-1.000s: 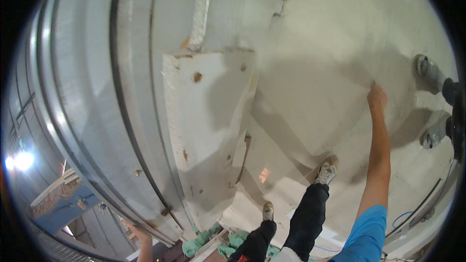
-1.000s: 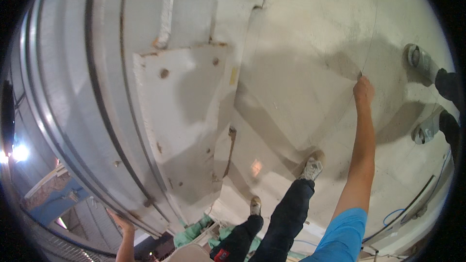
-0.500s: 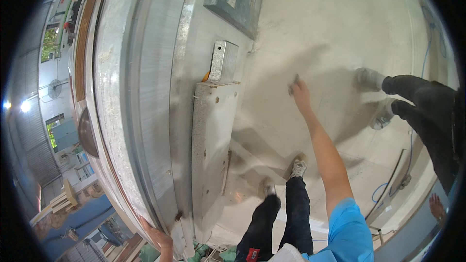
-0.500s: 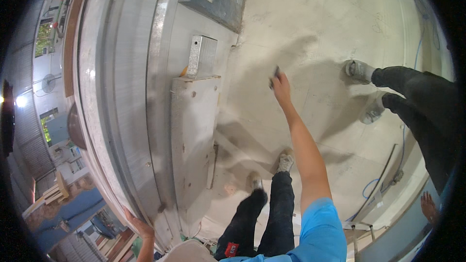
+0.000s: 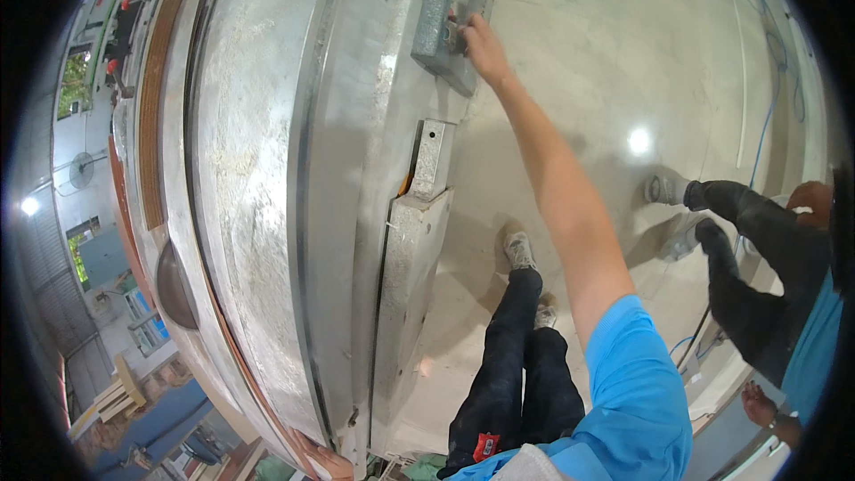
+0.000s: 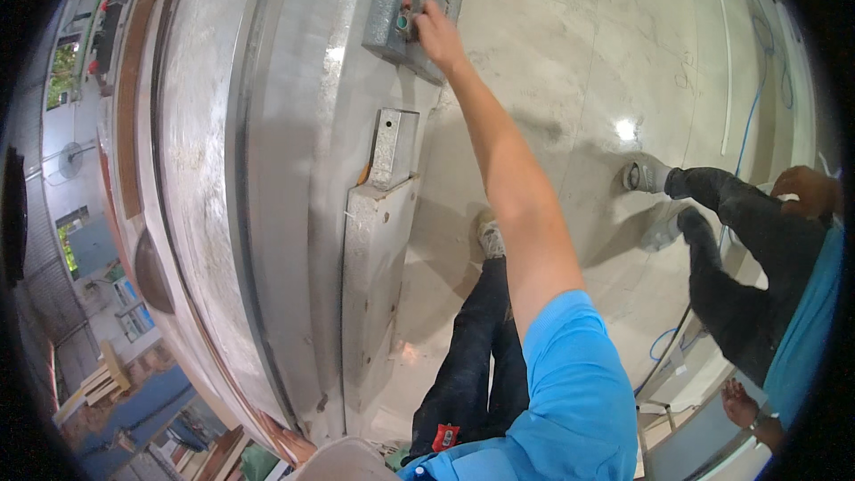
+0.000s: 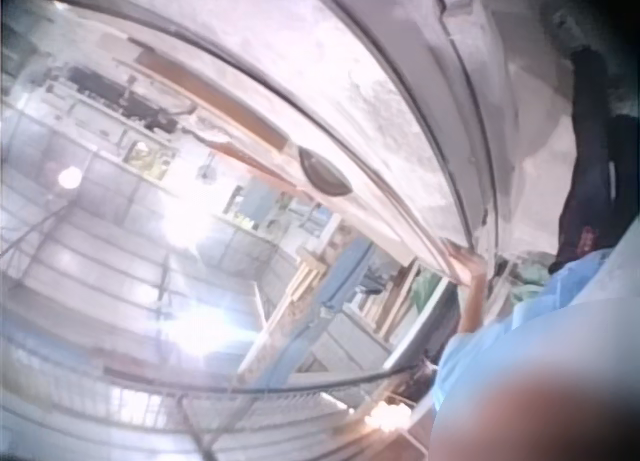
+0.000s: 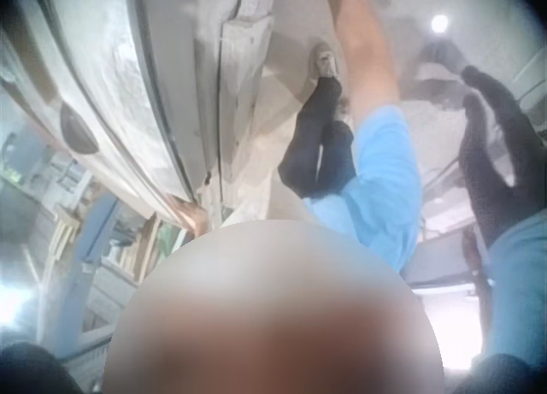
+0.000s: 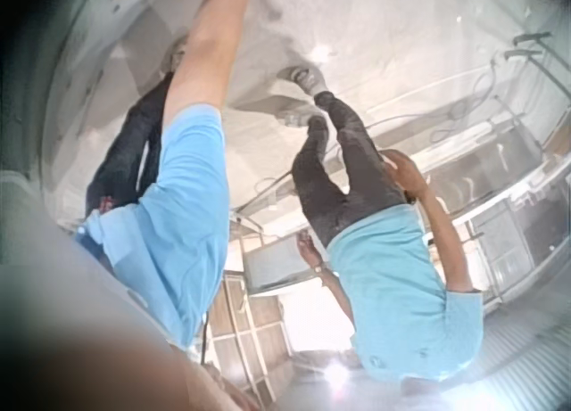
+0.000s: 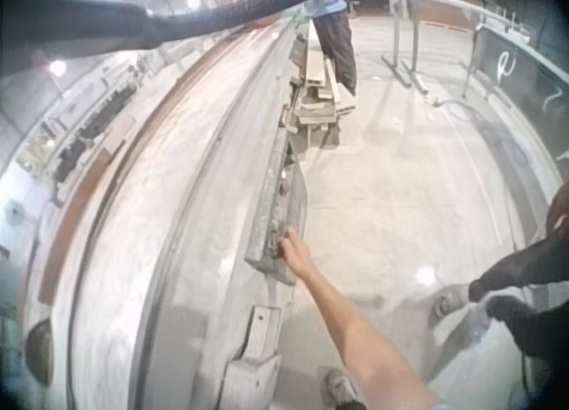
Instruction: The person pulls a long copper strip from a metal fixture, straightens it, and coils it into a compact spiral. The coiled strip is then placed on a wooden board.
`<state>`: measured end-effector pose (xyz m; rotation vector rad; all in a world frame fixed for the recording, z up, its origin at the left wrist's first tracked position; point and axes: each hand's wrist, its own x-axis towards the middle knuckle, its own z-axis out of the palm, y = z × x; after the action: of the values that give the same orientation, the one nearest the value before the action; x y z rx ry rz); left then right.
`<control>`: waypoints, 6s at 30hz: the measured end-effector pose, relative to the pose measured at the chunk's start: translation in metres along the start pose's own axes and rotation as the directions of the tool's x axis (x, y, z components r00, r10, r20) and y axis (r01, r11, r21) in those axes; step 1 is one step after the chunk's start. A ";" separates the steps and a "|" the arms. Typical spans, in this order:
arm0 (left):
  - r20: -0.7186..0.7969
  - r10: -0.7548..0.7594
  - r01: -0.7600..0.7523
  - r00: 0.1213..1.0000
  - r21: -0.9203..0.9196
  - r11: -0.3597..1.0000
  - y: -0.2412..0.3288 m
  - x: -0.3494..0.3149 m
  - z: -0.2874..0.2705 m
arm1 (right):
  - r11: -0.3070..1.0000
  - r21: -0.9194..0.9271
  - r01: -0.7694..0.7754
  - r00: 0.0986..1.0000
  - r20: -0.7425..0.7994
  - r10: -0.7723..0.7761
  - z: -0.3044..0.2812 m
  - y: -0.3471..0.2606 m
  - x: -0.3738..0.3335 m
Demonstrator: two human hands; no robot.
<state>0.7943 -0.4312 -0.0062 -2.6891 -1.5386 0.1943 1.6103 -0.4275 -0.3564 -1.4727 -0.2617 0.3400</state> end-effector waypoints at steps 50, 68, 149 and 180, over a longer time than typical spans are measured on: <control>0.052 -0.296 0.287 0.954 -0.447 0.847 0.048 0.154 -0.061 | 0.684 -0.644 -0.342 0.787 0.201 0.583 -0.183 -0.328 -0.279; -0.173 -0.078 0.039 0.982 -0.215 0.976 0.246 0.133 -0.093 | 0.706 -0.445 0.551 0.712 0.693 -0.119 0.006 -0.403 -0.014; -0.405 -0.274 -0.076 0.872 -0.666 0.742 0.474 0.388 -0.080 | 0.211 -0.474 0.855 0.444 0.879 0.176 0.145 -0.376 -0.020; 0.255 -0.183 0.302 0.949 -0.576 0.759 0.468 0.429 -0.131 | -0.137 -0.158 0.978 0.158 0.987 -0.008 0.172 -0.416 0.190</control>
<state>1.4264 -0.2953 0.0410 -2.9232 -2.3439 -0.0927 1.7475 -0.2234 0.0654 -1.9498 -2.4410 -0.1936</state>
